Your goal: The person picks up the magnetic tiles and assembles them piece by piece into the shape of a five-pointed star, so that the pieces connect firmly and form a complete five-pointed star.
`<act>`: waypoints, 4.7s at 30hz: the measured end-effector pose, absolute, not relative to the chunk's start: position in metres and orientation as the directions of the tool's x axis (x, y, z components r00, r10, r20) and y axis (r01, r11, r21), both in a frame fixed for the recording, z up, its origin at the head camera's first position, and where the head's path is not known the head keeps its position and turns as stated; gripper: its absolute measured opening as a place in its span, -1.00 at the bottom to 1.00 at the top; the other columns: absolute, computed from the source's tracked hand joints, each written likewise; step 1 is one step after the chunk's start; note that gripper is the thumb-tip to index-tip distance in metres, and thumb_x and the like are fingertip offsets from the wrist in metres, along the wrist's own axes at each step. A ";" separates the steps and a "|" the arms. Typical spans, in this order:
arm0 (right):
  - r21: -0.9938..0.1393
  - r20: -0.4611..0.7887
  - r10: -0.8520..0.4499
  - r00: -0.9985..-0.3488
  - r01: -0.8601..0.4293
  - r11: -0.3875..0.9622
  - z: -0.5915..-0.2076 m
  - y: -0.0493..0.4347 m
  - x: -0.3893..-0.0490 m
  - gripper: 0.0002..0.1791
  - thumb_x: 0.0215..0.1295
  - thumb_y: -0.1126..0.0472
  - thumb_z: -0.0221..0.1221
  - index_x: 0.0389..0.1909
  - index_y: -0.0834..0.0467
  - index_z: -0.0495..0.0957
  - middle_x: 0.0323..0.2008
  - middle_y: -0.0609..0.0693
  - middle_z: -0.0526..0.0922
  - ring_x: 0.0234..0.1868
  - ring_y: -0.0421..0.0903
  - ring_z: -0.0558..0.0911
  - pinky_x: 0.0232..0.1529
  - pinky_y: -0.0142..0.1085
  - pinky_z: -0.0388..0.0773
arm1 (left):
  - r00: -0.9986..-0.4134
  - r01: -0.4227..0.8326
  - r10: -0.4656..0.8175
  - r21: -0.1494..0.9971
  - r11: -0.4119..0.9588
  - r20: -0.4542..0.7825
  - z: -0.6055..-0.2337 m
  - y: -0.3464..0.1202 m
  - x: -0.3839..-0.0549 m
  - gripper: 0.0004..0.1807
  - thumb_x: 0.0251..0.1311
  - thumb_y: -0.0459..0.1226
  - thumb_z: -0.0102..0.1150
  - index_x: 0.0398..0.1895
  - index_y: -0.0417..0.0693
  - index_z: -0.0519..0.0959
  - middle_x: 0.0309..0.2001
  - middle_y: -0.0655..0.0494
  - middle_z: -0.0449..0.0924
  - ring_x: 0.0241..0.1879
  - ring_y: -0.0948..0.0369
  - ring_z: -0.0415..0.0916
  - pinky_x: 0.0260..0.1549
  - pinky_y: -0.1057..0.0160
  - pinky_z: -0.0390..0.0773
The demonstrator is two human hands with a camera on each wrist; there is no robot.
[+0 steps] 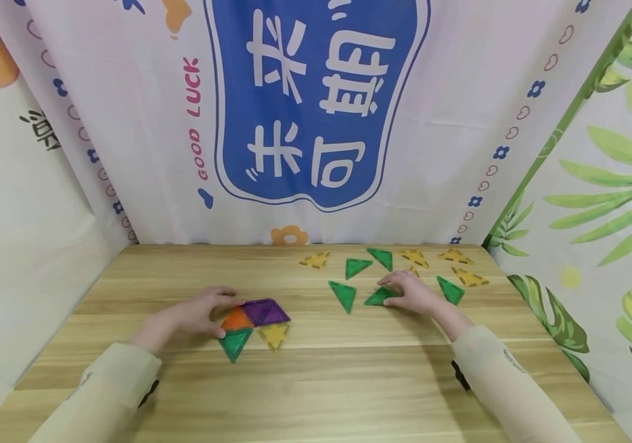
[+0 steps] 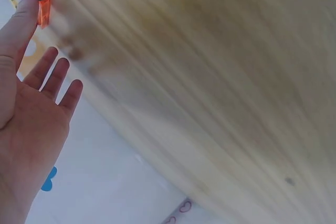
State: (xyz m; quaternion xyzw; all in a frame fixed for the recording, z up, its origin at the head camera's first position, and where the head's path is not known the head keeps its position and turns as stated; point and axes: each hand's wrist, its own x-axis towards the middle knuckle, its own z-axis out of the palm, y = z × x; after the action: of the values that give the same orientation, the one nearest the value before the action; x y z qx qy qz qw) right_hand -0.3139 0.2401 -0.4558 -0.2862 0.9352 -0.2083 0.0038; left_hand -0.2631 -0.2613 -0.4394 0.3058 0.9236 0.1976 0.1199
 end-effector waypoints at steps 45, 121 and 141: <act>-0.296 0.039 -0.541 -0.840 -0.526 0.797 -0.453 0.233 -0.313 -0.57 0.22 0.10 0.25 0.08 0.18 0.56 0.10 0.15 0.54 0.18 0.16 0.43 0.23 0.06 0.31 | -0.798 0.553 0.602 0.379 0.742 -0.014 -0.446 -0.129 -0.352 0.05 -0.15 0.00 0.46 0.40 -0.19 0.17 0.40 -0.17 0.13 0.40 -0.09 0.05 0.36 -0.06 0.01; -0.284 0.067 -0.641 -0.765 -0.630 0.722 -0.458 0.177 -0.325 -0.40 0.15 -0.04 0.29 0.18 0.15 0.49 0.19 0.06 0.50 0.25 0.08 0.37 0.30 0.01 0.22 | -0.762 0.620 0.646 0.346 0.704 0.052 -0.451 -0.138 -0.333 -0.41 0.00 -0.05 0.38 0.09 -0.16 0.55 0.14 -0.13 0.46 0.20 -0.09 0.34 0.24 -0.11 0.25; -0.270 0.059 -0.597 -0.800 -0.589 0.762 -0.456 0.133 -0.318 -0.45 0.12 -0.03 0.32 0.08 0.18 0.55 0.12 0.09 0.56 0.20 0.06 0.45 0.35 -0.06 0.18 | -0.727 0.659 0.687 0.286 0.695 0.005 -0.451 -0.143 -0.327 -0.43 0.12 -0.11 0.28 0.20 -0.10 0.48 0.25 -0.07 0.41 0.28 -0.05 0.28 0.25 -0.17 0.20</act>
State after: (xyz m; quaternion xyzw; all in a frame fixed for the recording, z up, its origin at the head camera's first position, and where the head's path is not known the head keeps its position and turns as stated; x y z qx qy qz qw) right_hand -0.3184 0.1326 -0.4559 -0.3160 0.9385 -0.1386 0.0150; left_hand -0.3272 -0.1427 -0.4511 0.3661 0.9193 0.1352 0.0511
